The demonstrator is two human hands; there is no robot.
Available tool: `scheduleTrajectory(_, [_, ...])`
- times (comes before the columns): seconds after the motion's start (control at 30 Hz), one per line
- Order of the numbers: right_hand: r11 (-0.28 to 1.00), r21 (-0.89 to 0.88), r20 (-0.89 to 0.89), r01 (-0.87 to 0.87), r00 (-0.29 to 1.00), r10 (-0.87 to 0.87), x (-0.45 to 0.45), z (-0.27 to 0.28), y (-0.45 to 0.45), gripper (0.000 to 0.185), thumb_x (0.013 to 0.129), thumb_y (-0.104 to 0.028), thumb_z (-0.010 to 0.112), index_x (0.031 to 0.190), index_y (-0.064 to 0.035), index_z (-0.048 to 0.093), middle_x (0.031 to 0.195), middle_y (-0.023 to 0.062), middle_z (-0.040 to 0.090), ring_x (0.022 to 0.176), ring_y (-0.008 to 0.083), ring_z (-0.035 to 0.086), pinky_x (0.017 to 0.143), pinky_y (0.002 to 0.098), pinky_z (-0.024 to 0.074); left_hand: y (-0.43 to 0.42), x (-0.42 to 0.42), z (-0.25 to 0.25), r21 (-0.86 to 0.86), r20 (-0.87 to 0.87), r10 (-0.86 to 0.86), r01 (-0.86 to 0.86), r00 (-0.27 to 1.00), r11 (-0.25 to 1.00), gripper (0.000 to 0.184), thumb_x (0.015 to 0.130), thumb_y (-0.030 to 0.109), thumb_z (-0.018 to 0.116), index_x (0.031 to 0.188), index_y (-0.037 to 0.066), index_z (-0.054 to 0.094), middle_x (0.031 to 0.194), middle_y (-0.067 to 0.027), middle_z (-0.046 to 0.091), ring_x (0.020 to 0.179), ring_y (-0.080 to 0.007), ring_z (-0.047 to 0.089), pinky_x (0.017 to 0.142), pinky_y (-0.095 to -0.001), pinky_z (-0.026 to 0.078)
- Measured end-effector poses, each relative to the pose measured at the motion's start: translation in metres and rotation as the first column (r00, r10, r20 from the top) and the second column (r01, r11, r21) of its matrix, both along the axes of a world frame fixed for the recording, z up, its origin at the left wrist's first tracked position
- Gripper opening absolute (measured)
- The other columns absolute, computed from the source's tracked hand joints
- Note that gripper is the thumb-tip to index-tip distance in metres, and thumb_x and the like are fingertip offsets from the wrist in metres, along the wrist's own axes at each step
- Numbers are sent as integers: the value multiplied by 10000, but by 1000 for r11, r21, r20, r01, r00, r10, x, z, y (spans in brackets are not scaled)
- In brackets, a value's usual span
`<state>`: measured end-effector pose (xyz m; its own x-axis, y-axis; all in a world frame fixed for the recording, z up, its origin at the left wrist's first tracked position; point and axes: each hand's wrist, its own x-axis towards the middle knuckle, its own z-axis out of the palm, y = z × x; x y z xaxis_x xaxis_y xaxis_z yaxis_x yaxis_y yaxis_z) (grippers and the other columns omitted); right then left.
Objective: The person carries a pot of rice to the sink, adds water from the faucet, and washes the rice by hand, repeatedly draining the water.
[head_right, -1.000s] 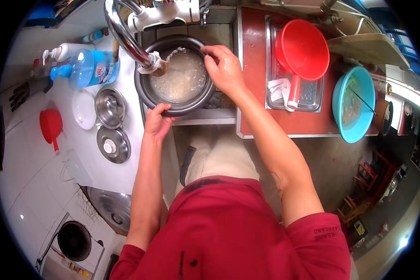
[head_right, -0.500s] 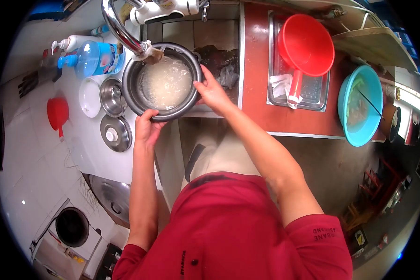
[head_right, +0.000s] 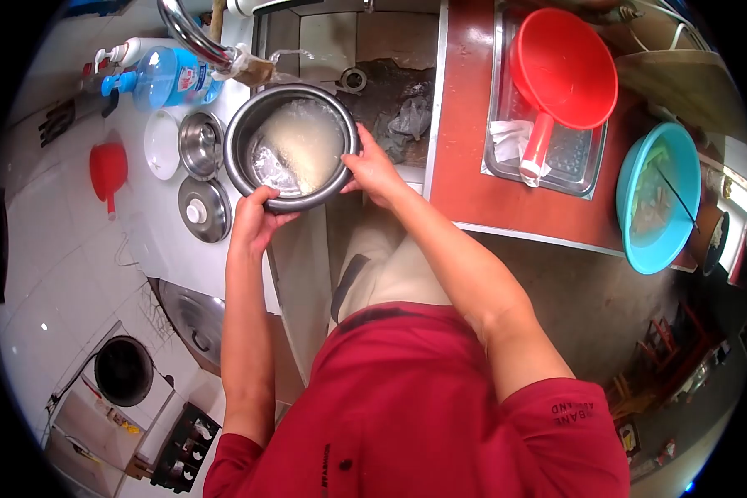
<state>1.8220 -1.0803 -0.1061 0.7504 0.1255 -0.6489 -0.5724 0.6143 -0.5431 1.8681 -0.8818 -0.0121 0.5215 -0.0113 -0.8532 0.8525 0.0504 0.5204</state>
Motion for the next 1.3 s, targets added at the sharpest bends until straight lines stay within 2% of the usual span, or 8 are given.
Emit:
scheduleTrajectory(0.17, [999, 32, -24, -16, 1000, 17, -4, 1, -1, 703, 897, -38, 487, 1481, -135, 109, 881, 100, 609, 619, 149, 623, 508, 285, 571, -1, 4, 8, 153, -59, -129, 137, 990, 979, 320, 816, 99, 538, 1062, -105, 522, 1028, -200, 607, 926, -293, 634, 773, -463, 550])
scheduleTrajectory(0.47, [999, 53, -80, -2, 997, 6, -6, -4, 4, 671, 891, -41, 479, 1473, -119, 153, 963, 105, 601, 629, 150, 625, 509, 290, 567, -1, 11, 8, 390, 2, -323, 297, 946, 872, 203, 788, 179, 576, 942, 51, 543, 842, -28, 549, 761, -137, 555, 719, -321, 491])
scheduleTrajectory(0.53, [999, 49, -94, 13, 996, -9, -5, -1, 4, 667, 891, -43, 477, 1472, -117, 157, 978, 106, 600, 630, 149, 626, 510, 290, 567, -3, 14, 9, 357, -4, -343, 322, 939, 877, 554, 730, 140, 571, 1247, 60, 391, 954, -45, 520, 800, -128, 480, 654, -326, 388])
scheduleTrajectory(0.63, [998, 61, -84, -2, 996, 7, -5, 2, 1, 653, 896, -47, 468, 1469, -117, 165, 979, 107, 598, 630, 148, 627, 509, 291, 567, -6, 20, 15, 376, -20, -400, 378, 916, 846, 627, 725, 109, 567, 1305, 20, 348, 1051, -83, 533, 904, -167, 518, 745, -336, 428])
scheduleTrajectory(0.77, [993, 116, -90, 3, 996, 8, -5, 1, 1, 611, 889, -39, 456, 1444, -113, 212, 997, 109, 593, 643, 154, 638, 503, 287, 569, 7, 19, -4, 465, 176, -482, 359, 859, 809, 372, 743, 179, 581, 1080, 36, 513, 860, -20, 536, 722, -109, 502, 603, -277, 400])
scheduleTrajectory(0.83, [990, 138, -90, 7, 996, 6, -4, 2, 0, 585, 880, -30, 447, 1425, -112, 249, 1026, 114, 578, 658, 157, 641, 497, 283, 569, 2, 21, 2, 498, 247, -537, 370, 806, 784, 529, 739, 164, 572, 1222, -20, 461, 991, -67, 559, 830, -148, 534, 700, -298, 436])
scheduleTrajectory(1.03, [986, 165, -104, 8, 994, 10, -2, 6, -1, 537, 891, -35, 441, 1399, -91, 277, 1012, 109, 592, 658, 158, 646, 481, 275, 564, -11, 31, 21, 511, 237, -625, 452, 744, 731, 652, 736, 143, 554, 1325, -70, 373, 1266, -157, 492, 1132, -238, 484, 965, -316, 374])
scheduleTrajectory(1.3, [980, 198, -129, -15, 991, 41, 2, 5, -4, 507, 898, -40, 432, 1384, -75, 290, 978, 118, 607, 648, 162, 646, 474, 269, 561, -16, 38, 20, 612, 291, -667, 402, 686, 681, 589, 694, 146, 565, 1241, -52, 470, 1212, -228, 516, 1134, -326, 506, 979, -384, 389])
